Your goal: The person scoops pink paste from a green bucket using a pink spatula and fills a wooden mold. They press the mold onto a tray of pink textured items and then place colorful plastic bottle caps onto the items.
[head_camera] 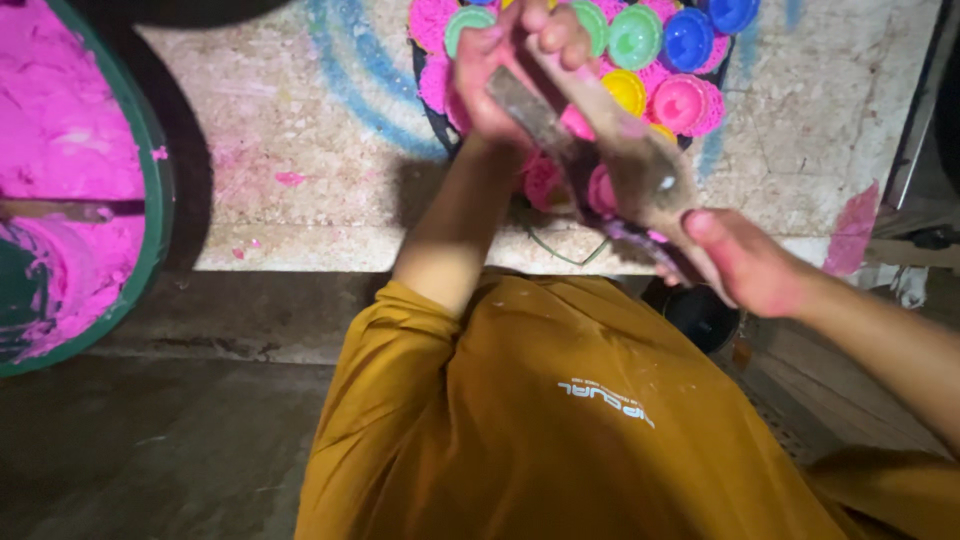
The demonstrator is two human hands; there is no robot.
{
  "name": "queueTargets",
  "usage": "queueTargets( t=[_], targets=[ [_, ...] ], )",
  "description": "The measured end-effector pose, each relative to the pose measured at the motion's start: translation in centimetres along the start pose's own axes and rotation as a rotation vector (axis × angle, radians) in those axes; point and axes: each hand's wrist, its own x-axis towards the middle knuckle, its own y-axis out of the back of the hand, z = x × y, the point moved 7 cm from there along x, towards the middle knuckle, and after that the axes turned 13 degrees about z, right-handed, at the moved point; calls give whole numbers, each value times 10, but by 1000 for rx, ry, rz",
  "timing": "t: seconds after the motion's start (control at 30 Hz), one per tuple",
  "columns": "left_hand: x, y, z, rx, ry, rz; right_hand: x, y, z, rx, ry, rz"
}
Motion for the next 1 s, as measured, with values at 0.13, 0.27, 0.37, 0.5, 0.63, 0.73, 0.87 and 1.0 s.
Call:
queueTargets(
  t=[0.13, 0.27, 0.37, 0.5, 0.63, 0.73, 0.87, 1.0],
  targets=[
    [15, -6, 0, 4, -45, -130, 4, 10, -5, -136, 44, 90],
    [17, -9, 16, 85, 5, -175, 9, -6, -5, 8, 45, 85],
    [11, -11, 15, 119, -35, -129, 7, -9, -2, 47, 24, 44],
    [12, -11, 3, 63, -79, -63, 4, 5, -1, 13, 13, 45],
    [18, -16, 6, 99, -122, -168, 5, 8, -1, 53, -21, 96],
    [22, -13, 6, 119, -68, -116, 5, 3, -9, 68, 20, 55],
    [23, -18, -3, 101, -98, -187, 2, 15, -4, -26, 39, 137],
    [29, -8, 2, 273, -101, -214, 8, 20, 6, 54, 109, 133]
  ],
)
